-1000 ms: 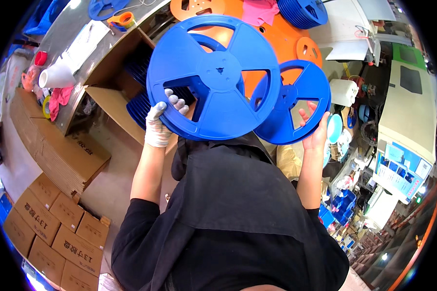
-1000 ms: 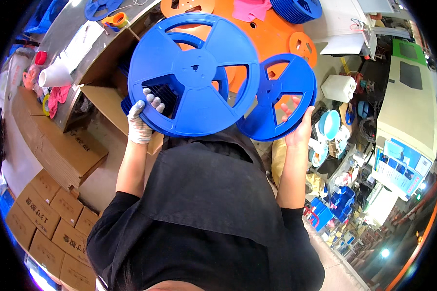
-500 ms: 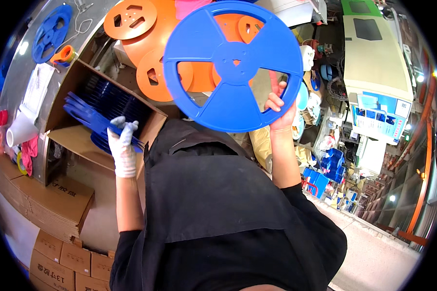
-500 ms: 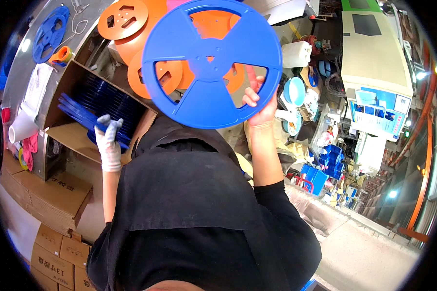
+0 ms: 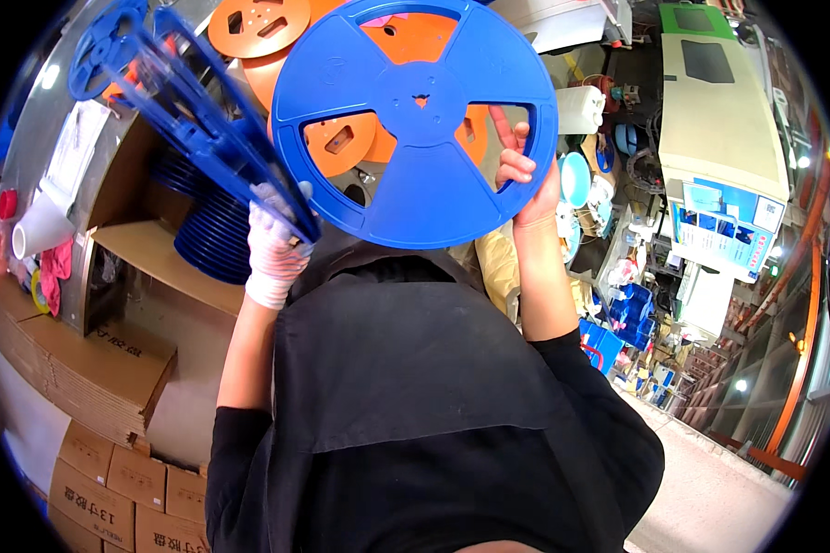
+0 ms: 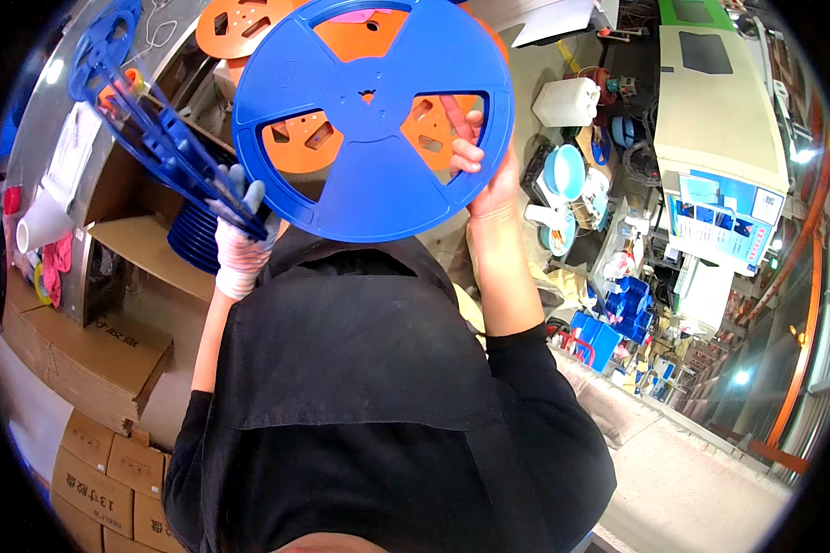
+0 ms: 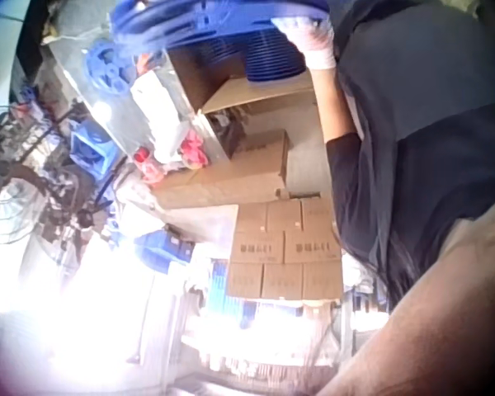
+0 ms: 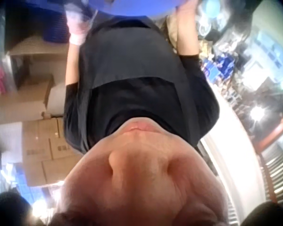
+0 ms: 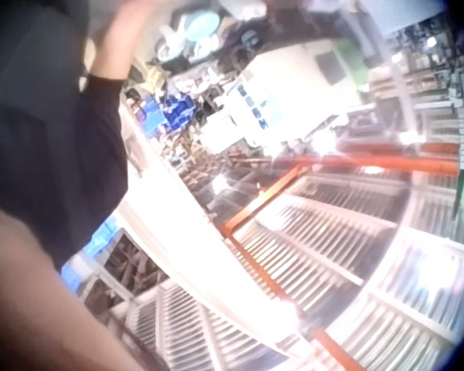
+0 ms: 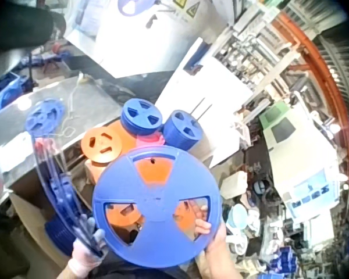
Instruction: The person stacks blue plastic reels into a cardboard box, wipes one with a pink cloth, and then seals the box using a tape dispenser. The person then moves the sealed box to a stack of other boxes.
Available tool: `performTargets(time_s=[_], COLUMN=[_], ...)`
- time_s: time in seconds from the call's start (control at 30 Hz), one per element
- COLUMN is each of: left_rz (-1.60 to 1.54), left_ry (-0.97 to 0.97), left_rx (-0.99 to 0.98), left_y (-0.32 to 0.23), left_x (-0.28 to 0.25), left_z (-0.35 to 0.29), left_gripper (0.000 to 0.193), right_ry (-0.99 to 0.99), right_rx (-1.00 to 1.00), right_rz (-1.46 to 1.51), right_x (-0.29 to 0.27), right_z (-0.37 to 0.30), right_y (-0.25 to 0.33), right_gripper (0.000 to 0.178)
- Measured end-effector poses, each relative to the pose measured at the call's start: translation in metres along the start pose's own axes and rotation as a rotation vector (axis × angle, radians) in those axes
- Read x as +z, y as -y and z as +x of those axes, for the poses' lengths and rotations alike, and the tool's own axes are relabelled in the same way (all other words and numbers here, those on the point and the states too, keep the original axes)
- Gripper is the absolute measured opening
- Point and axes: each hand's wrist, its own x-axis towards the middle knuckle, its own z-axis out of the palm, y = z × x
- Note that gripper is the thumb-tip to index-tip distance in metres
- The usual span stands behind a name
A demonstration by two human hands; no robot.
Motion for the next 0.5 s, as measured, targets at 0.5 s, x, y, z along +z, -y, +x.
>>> performTargets(time_s=[0.5], left_rz=[-1.943], left_ry=[-0.381], left_rx=[-0.742], left_y=[-0.003], left_x=[-0.082], left_z=[-0.003], left_gripper=[0.059], right_ry=[-0.128], right_rx=[-0.25], right_rz=[-0.188], right_x=[0.013], right_z=[-0.028], right_y=[0.055], right_gripper=[0.053])
